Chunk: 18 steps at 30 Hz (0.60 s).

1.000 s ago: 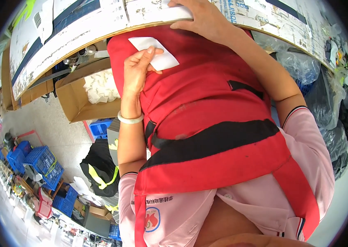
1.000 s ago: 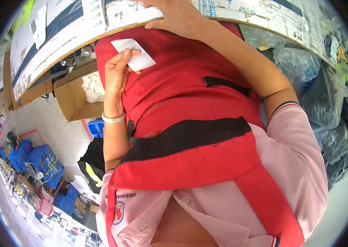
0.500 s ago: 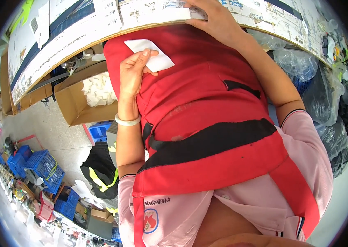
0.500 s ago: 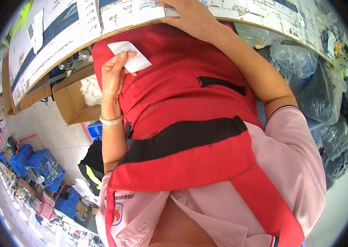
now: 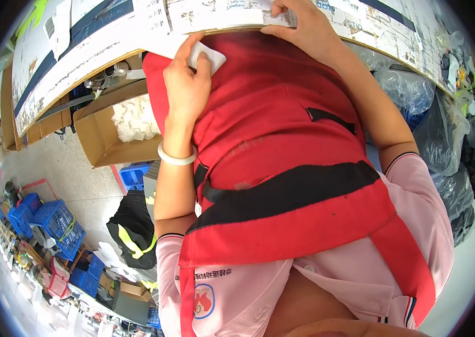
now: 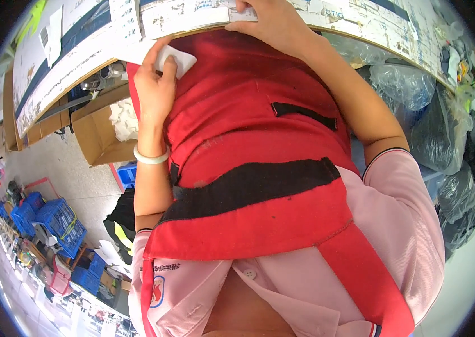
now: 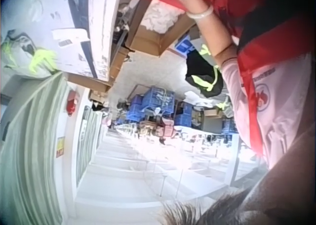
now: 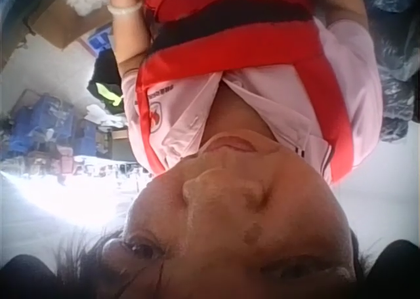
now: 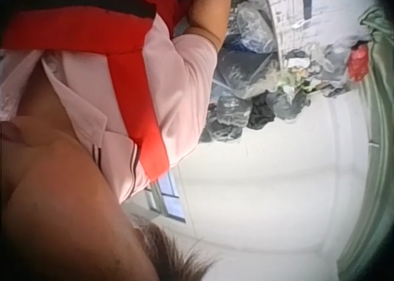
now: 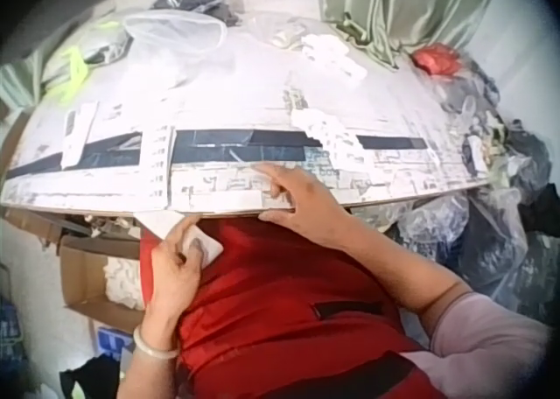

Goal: The recorder is inspecting and handling several small adhesive labels on a table.

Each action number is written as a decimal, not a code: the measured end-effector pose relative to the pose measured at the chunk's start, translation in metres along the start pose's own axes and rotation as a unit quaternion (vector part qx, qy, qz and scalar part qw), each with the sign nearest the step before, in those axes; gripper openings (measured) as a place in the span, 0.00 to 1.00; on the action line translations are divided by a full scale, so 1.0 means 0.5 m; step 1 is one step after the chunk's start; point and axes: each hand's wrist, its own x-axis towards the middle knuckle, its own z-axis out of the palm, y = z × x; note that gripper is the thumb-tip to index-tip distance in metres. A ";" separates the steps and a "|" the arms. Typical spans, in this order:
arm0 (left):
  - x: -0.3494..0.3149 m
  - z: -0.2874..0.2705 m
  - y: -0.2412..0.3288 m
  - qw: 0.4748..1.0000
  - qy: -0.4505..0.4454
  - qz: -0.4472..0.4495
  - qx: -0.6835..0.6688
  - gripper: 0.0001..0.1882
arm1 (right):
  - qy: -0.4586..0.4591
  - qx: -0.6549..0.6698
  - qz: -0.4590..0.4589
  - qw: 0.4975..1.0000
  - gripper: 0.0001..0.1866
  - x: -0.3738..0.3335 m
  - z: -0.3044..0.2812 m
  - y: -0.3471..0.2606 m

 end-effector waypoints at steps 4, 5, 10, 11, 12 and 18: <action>0.032 0.013 0.023 0.988 -0.005 0.046 0.146 0.19 | -0.022 -0.039 -0.041 0.998 0.35 -0.001 0.005 0.010; 0.036 0.016 0.025 0.983 -0.008 0.050 0.177 0.19 | -0.020 -0.040 -0.040 0.998 0.35 0.000 0.005 0.007; 0.043 0.028 0.019 0.971 -0.007 0.075 0.226 0.19 | -0.034 -0.030 -0.064 0.997 0.33 0.003 0.006 -0.003; 0.042 0.032 0.019 0.969 -0.003 0.082 0.233 0.19 | -0.033 -0.029 -0.064 0.997 0.33 0.002 0.007 -0.004; 0.040 0.035 0.019 0.967 0.001 0.087 0.240 0.19 | -0.023 -0.035 -0.073 0.996 0.33 0.002 0.008 -0.005; 0.038 0.039 0.023 0.971 -0.013 0.073 0.229 0.19 | -0.020 -0.045 -0.077 0.996 0.32 0.007 0.012 -0.005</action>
